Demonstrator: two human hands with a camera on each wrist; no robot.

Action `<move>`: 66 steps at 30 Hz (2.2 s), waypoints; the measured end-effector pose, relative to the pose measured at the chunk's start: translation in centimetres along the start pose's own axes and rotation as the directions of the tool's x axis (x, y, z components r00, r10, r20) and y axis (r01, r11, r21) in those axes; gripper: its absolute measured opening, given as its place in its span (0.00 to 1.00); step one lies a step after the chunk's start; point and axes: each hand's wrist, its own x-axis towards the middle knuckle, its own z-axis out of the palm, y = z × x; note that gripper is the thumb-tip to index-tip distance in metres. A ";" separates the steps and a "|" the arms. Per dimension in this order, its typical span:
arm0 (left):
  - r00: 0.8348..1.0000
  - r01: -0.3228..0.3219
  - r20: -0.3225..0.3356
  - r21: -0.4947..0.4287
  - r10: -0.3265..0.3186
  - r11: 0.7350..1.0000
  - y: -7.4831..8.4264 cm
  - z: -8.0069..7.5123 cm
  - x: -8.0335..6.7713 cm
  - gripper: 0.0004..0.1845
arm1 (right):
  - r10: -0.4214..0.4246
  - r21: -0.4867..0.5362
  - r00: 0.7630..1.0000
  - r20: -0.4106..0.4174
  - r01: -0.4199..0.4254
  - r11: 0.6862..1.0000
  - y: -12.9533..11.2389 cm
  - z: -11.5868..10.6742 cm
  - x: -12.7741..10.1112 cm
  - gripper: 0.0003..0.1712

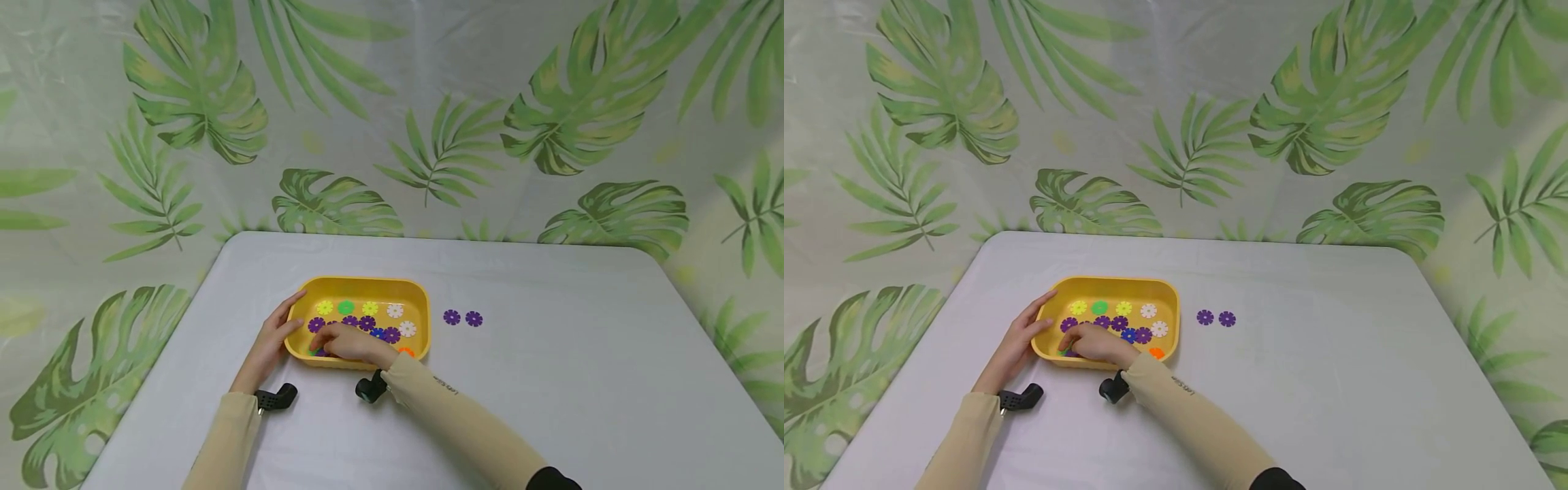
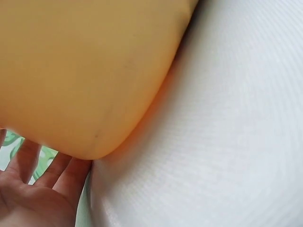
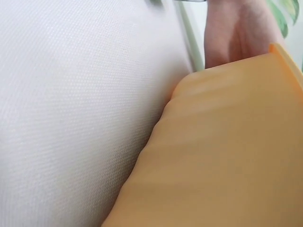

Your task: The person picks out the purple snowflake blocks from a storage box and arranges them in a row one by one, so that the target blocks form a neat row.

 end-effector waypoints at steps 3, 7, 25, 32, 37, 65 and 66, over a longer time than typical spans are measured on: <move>1.000 0.002 -0.008 0.003 -0.002 1.000 0.0 0.0 0.1 0.29 | -0.003 -0.007 1.000 -0.021 0.003 1.000 0.1 0.0 0.0 0.11; 0.999 0.011 -0.031 0.022 -0.010 1.000 -0.1 0.0 0.2 0.29 | 0.011 0.035 0.997 -0.077 -0.008 0.999 0.2 -0.2 -0.4 0.07; 0.998 0.022 -0.061 0.049 -0.019 0.999 0.0 0.2 0.1 0.29 | 0.008 0.320 0.961 -0.277 0.084 0.944 3.4 -9.0 -7.4 0.12; 0.999 0.021 -0.043 0.031 -0.020 0.999 -0.2 0.1 0.0 0.29 | 0.101 0.313 0.911 -0.399 0.032 0.949 8.0 -13.9 -11.5 0.14; 0.999 0.022 -0.039 0.026 -0.021 0.999 -0.2 0.1 -0.1 0.29 | 0.129 0.316 0.879 -0.458 0.025 0.948 11.9 -16.4 -14.6 0.16; 0.998 0.018 -0.054 0.033 -0.016 0.999 -0.2 0.1 -0.1 0.29 | 0.068 0.241 0.895 -0.440 0.045 0.969 10.3 -16.2 -13.7 0.17; 0.998 0.018 -0.055 0.033 -0.016 0.999 -0.2 0.1 -0.1 0.29 | 0.057 0.249 0.905 -0.421 0.055 0.967 9.4 -15.7 -13.2 0.18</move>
